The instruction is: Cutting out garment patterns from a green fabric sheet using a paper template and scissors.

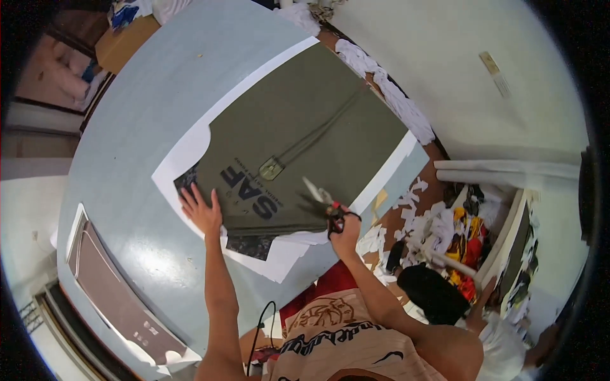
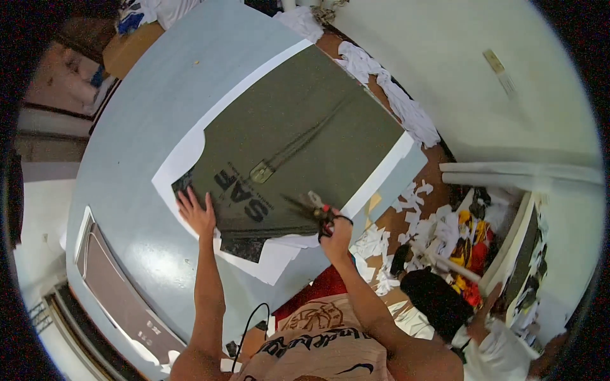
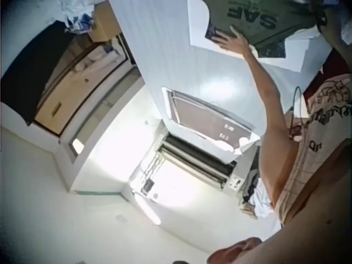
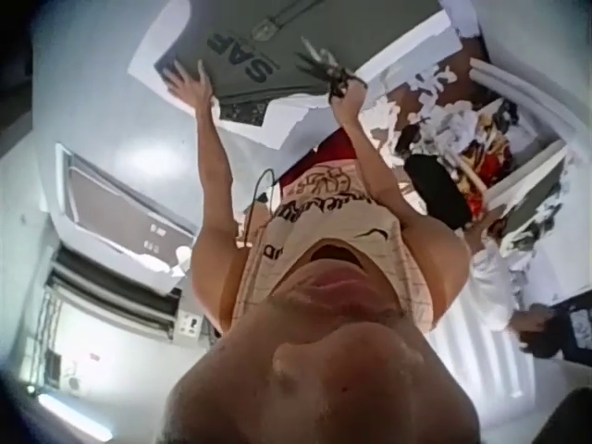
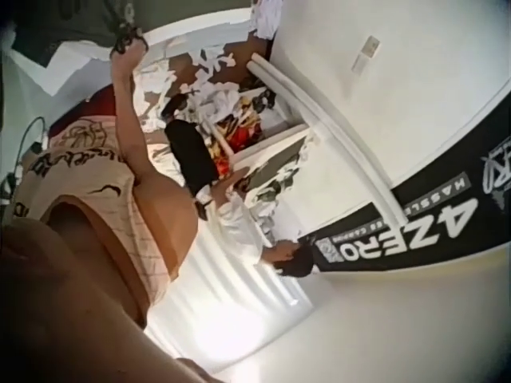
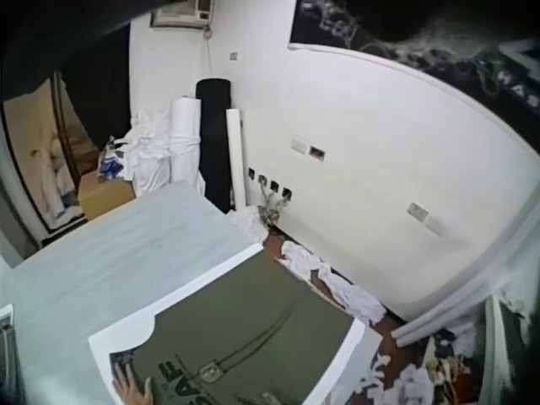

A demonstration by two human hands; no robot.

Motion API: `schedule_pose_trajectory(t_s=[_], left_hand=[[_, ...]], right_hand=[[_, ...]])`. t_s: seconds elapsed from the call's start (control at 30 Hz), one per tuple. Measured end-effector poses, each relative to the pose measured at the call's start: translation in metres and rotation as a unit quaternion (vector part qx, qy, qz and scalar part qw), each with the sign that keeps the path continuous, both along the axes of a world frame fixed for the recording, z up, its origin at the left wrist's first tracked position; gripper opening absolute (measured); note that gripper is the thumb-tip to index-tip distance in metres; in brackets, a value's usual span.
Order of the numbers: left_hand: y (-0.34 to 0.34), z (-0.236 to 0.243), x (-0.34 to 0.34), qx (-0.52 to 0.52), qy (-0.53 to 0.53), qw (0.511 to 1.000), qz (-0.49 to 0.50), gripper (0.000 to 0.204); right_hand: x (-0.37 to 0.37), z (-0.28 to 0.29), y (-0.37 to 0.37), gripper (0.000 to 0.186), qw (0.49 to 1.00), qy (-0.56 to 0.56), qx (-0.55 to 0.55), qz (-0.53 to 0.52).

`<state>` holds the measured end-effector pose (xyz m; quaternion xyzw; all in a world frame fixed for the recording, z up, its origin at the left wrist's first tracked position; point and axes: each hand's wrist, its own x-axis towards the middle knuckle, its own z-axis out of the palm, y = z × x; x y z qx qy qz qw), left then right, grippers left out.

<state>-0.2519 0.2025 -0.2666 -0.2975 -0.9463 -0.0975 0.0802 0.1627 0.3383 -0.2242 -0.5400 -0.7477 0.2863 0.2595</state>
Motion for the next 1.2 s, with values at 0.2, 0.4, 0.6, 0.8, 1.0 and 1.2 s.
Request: schedule_pose_trajectory(t_s=[0.2, 0.4, 0.6, 0.8, 1.0, 1.2], left_hand=[[-0.205, -0.005, -0.053, -0.049, 0.022, 0.998, 0.012, 0.075], [-0.352, 0.000, -0.093, -0.041, 0.022, 0.999, 0.020, 0.078], [-0.409, 0.017, -0.127, -0.063, -0.080, 0.988, 0.118, 0.071], [-0.199, 0.016, -0.116, 0.066, -0.091, 0.989, -0.101, 0.067], [-0.202, -0.011, -0.182, -0.069, -0.047, 0.996, 0.015, 0.086], [-0.254, -0.010, -0.196, -0.119, -0.111, 0.983, 0.088, 0.099]], right_hand=[[-0.034, 0.025, -0.162, 0.049, 0.981, -0.042, -0.131, 0.140], [-0.033, 0.020, -0.226, 0.037, 0.955, 0.031, -0.143, 0.260], [-0.055, 0.034, -0.132, 0.032, 0.988, -0.033, 0.089, 0.119], [-0.013, -0.001, 0.009, 0.029, 0.985, -0.071, 0.139, -0.074], [-0.024, -0.013, -0.022, 0.038, 0.984, -0.109, 0.100, -0.104], [0.003, -0.001, -0.058, 0.039, 0.984, -0.116, 0.078, -0.114]])
